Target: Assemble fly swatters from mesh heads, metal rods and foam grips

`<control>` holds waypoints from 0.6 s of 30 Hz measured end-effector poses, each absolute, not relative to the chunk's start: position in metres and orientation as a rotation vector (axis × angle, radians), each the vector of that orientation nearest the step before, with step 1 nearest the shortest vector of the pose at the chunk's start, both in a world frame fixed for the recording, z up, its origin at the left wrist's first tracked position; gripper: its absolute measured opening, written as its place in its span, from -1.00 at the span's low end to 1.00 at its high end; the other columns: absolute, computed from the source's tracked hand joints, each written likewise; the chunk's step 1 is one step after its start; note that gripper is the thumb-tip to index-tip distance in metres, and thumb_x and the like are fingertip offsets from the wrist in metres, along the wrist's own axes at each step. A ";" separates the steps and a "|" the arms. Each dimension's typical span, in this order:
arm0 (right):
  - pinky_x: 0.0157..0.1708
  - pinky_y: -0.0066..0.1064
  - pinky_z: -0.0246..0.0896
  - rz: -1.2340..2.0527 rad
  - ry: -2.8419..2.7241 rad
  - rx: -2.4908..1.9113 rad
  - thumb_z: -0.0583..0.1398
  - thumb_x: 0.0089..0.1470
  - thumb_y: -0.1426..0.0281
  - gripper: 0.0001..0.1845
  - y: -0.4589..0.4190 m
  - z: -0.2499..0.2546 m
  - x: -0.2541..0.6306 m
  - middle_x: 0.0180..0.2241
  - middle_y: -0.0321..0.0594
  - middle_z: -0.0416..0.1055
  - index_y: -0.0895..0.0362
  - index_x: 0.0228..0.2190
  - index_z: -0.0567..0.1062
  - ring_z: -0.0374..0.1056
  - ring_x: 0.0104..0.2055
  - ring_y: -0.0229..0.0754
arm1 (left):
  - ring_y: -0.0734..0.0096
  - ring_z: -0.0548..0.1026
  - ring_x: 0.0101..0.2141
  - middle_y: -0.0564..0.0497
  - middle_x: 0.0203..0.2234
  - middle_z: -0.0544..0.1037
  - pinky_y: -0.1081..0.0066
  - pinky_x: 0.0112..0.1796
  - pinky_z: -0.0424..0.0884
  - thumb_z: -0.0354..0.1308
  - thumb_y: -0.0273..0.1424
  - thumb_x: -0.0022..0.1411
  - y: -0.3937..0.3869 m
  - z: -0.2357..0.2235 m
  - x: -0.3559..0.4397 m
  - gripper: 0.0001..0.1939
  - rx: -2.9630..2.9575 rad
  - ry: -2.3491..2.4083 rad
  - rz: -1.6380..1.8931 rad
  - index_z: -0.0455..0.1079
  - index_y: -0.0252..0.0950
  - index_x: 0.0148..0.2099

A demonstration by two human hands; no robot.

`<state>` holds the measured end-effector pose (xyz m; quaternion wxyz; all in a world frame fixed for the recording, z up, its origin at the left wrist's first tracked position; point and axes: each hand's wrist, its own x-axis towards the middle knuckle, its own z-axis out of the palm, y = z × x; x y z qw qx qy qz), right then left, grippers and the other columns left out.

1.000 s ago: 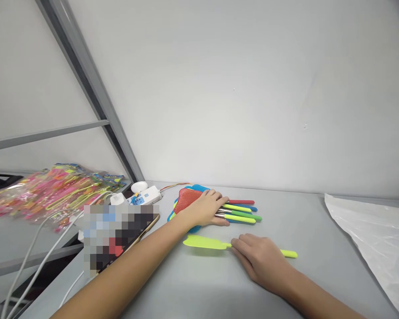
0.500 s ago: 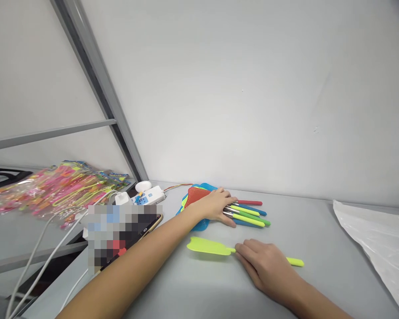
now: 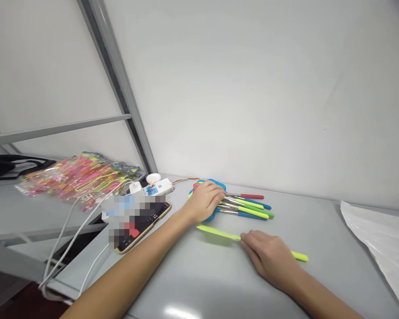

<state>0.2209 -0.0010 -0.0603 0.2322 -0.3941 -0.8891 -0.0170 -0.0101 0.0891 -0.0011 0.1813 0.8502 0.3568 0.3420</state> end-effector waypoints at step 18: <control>-0.49 -0.37 -0.08 -0.463 -2.398 -0.646 0.03 0.17 0.60 -0.73 -0.021 -0.050 0.209 -0.46 -0.23 0.36 0.24 -0.12 0.40 0.20 -0.42 -0.21 | 0.31 0.51 -0.35 -0.02 -0.29 0.49 0.34 -0.31 0.41 0.00 -0.15 0.32 -0.023 -0.018 -0.041 -0.49 1.414 1.329 1.058 0.05 -0.19 0.23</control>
